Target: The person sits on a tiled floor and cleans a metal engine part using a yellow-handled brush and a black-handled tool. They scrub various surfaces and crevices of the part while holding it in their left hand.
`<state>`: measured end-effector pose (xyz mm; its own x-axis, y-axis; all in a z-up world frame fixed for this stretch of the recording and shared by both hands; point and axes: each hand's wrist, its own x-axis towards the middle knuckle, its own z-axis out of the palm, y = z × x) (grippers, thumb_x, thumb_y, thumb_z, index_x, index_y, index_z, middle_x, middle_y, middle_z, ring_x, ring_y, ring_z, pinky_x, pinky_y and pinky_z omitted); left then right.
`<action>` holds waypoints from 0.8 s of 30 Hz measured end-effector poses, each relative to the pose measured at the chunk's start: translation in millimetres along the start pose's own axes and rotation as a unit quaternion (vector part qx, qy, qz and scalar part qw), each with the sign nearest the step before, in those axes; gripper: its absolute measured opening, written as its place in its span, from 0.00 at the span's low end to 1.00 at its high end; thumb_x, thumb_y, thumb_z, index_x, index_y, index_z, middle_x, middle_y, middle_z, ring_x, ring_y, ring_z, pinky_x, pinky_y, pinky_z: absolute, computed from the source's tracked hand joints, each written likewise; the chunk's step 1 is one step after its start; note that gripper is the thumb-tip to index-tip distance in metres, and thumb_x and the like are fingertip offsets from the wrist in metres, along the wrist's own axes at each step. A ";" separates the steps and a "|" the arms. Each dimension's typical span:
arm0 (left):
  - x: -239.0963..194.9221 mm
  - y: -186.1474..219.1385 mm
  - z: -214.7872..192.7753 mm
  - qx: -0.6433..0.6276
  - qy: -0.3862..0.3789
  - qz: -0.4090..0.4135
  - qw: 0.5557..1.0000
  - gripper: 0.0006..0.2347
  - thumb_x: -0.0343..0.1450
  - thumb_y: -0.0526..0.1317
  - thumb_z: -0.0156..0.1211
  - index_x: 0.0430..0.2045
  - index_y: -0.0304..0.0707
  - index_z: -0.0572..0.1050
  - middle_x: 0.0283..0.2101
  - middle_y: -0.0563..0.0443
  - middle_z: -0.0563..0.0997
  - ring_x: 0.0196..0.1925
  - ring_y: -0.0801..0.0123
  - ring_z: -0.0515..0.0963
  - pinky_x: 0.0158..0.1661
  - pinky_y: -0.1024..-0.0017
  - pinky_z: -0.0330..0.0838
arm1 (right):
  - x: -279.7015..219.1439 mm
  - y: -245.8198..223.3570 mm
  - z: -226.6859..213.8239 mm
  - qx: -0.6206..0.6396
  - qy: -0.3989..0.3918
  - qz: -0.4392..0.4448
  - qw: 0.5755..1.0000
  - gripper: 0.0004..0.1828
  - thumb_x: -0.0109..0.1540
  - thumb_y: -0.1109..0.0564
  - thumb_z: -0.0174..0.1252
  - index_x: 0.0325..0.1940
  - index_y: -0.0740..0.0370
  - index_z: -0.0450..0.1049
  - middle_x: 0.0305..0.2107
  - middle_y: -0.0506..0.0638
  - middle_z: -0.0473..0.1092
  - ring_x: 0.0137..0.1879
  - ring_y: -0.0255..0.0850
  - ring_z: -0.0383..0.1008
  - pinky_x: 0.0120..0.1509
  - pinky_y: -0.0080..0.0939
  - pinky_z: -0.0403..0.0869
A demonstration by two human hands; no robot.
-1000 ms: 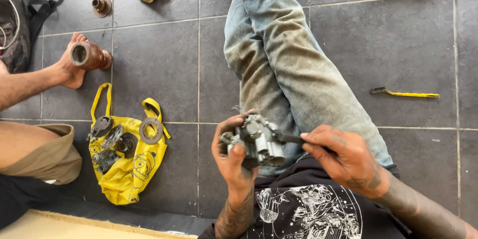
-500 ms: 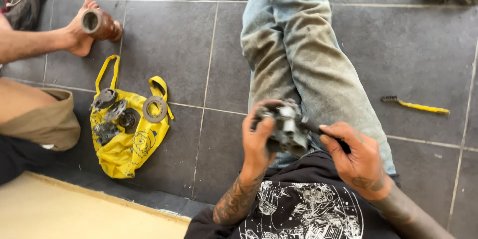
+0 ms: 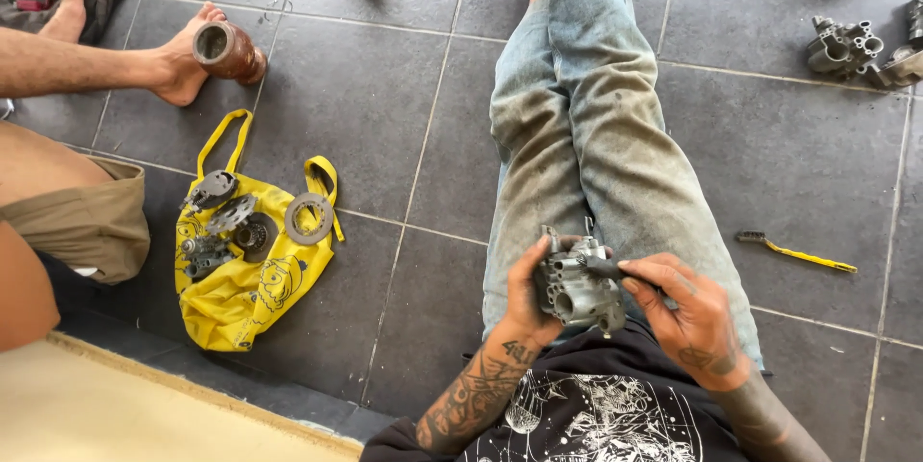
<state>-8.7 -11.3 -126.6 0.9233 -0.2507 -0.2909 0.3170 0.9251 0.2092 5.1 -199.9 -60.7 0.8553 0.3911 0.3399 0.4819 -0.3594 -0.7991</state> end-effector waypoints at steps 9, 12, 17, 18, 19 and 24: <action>9.6 2.6 -15.9 -0.073 0.041 -0.068 0.994 0.23 0.74 0.56 0.58 0.43 0.28 0.77 0.42 0.34 0.83 0.42 0.49 0.84 0.44 0.55 0.79 | -15.2 48.5 -34.5 -0.252 0.020 0.001 0.968 0.12 0.61 0.54 0.69 0.49 0.47 0.82 0.45 0.40 0.77 0.51 0.35 0.74 0.68 0.45 0.56; 7.3 -5.7 -14.4 -0.093 0.069 -0.092 0.989 0.22 0.74 0.57 0.58 0.43 0.32 0.79 0.40 0.35 0.84 0.42 0.43 0.84 0.45 0.50 0.79 | -16.4 25.9 -34.2 -0.123 0.049 0.063 0.989 0.09 0.61 0.57 0.67 0.45 0.57 0.81 0.41 0.47 0.78 0.49 0.39 0.73 0.69 0.44 0.60; 8.8 -7.4 -5.6 -0.011 0.135 -0.062 0.989 0.25 0.74 0.60 0.54 0.46 0.33 0.79 0.42 0.37 0.84 0.42 0.56 0.85 0.46 0.59 0.80 | -3.5 26.2 -6.7 -0.085 0.098 0.016 0.991 0.04 0.63 0.57 0.67 0.42 0.53 0.81 0.33 0.43 0.77 0.43 0.41 0.77 0.60 0.39 0.65; 10.4 -6.1 -5.7 -0.004 0.133 -0.074 0.988 0.25 0.74 0.60 0.54 0.46 0.33 0.79 0.42 0.37 0.84 0.42 0.56 0.85 0.46 0.59 0.80 | -3.8 24.8 -8.8 -0.090 0.108 0.023 0.990 0.04 0.63 0.57 0.67 0.42 0.53 0.81 0.33 0.43 0.77 0.43 0.41 0.77 0.60 0.39 0.65; 9.1 -5.7 -6.7 -0.015 0.140 -0.078 0.987 0.25 0.75 0.60 0.52 0.44 0.33 0.79 0.42 0.36 0.84 0.42 0.55 0.86 0.48 0.58 0.80 | -5.3 23.0 -10.3 -0.052 0.106 0.038 0.992 0.05 0.62 0.57 0.67 0.42 0.53 0.81 0.32 0.43 0.77 0.42 0.40 0.76 0.60 0.39 0.66; 10.6 -3.5 -41.1 0.002 0.106 -0.118 0.987 0.33 0.74 0.66 0.46 0.45 0.27 0.78 0.40 0.31 0.83 0.43 0.48 0.86 0.49 0.54 0.79 | -2.7 7.3 2.9 0.041 0.063 0.015 0.997 0.03 0.63 0.55 0.63 0.39 0.51 0.81 0.33 0.43 0.77 0.39 0.40 0.76 0.60 0.39 0.64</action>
